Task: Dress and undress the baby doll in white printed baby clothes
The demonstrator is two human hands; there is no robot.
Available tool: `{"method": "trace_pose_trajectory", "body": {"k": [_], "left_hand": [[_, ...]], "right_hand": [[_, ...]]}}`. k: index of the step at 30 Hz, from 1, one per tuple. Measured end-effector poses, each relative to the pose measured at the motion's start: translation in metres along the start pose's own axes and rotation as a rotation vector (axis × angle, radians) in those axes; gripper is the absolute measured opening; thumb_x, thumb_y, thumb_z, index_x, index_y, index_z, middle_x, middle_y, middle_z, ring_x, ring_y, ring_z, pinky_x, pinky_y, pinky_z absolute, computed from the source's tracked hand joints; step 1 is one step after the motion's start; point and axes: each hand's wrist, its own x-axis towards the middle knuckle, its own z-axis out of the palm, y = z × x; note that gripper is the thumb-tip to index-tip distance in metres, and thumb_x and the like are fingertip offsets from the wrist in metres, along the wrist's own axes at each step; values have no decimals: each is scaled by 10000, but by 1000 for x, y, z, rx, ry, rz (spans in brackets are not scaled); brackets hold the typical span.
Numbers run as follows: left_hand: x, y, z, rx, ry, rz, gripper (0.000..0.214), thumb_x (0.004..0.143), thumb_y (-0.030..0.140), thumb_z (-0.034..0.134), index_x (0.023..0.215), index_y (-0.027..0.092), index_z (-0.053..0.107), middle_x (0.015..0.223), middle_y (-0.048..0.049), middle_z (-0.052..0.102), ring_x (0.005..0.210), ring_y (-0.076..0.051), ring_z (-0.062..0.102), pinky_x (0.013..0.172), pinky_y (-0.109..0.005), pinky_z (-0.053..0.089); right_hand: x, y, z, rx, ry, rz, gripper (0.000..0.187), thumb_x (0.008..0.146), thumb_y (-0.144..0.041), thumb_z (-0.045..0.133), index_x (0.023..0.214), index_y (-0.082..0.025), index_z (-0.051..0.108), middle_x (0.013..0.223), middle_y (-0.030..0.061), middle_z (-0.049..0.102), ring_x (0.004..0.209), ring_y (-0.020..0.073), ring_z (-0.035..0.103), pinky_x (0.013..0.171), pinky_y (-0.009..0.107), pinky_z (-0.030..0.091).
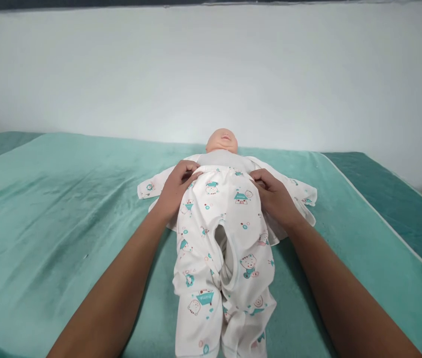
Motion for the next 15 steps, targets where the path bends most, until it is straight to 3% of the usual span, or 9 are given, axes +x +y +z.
{"method": "trace_pose_trajectory", "body": {"k": [2, 5, 11, 13, 15], "left_hand": [[4, 0, 0, 67, -4, -35, 188, 916, 398, 590, 853, 226, 550, 921, -3, 597, 862, -166, 539, 784, -299, 417], [14, -4, 3, 155, 81, -70, 195, 931, 378, 572, 827, 228, 503, 747, 34, 504, 705, -145, 453, 669, -288, 348], [39, -17, 13, 154, 288, -231, 192, 920, 303, 570, 783, 222, 463, 707, 34, 488, 669, -145, 436, 655, -293, 339], [39, -19, 13, 127, 270, -239, 185, 909, 311, 583, 790, 225, 470, 711, 31, 503, 670, -149, 444, 657, -295, 348], [37, -18, 11, 142, 197, -159, 168, 907, 331, 583, 808, 229, 493, 750, 18, 543, 726, -165, 485, 698, -299, 380]], "right_hand": [[7, 4, 1, -73, 16, -79, 171, 885, -387, 603, 825, -227, 591, 826, 1, 593, 742, 159, 502, 663, 294, 401], [22, 13, 4, -185, 112, -118, 195, 890, -382, 581, 767, -230, 570, 732, -17, 556, 720, 164, 481, 685, 304, 384], [51, 31, 10, -146, 189, 78, 237, 859, -433, 585, 716, -249, 545, 637, -20, 544, 630, 172, 451, 599, 302, 353], [52, 31, 12, -149, 196, 73, 234, 859, -429, 581, 716, -250, 532, 648, -16, 555, 644, 177, 465, 610, 305, 366], [49, 29, 14, -193, 199, 17, 222, 876, -423, 565, 741, -253, 525, 664, -14, 556, 671, 184, 481, 642, 312, 385]]}}
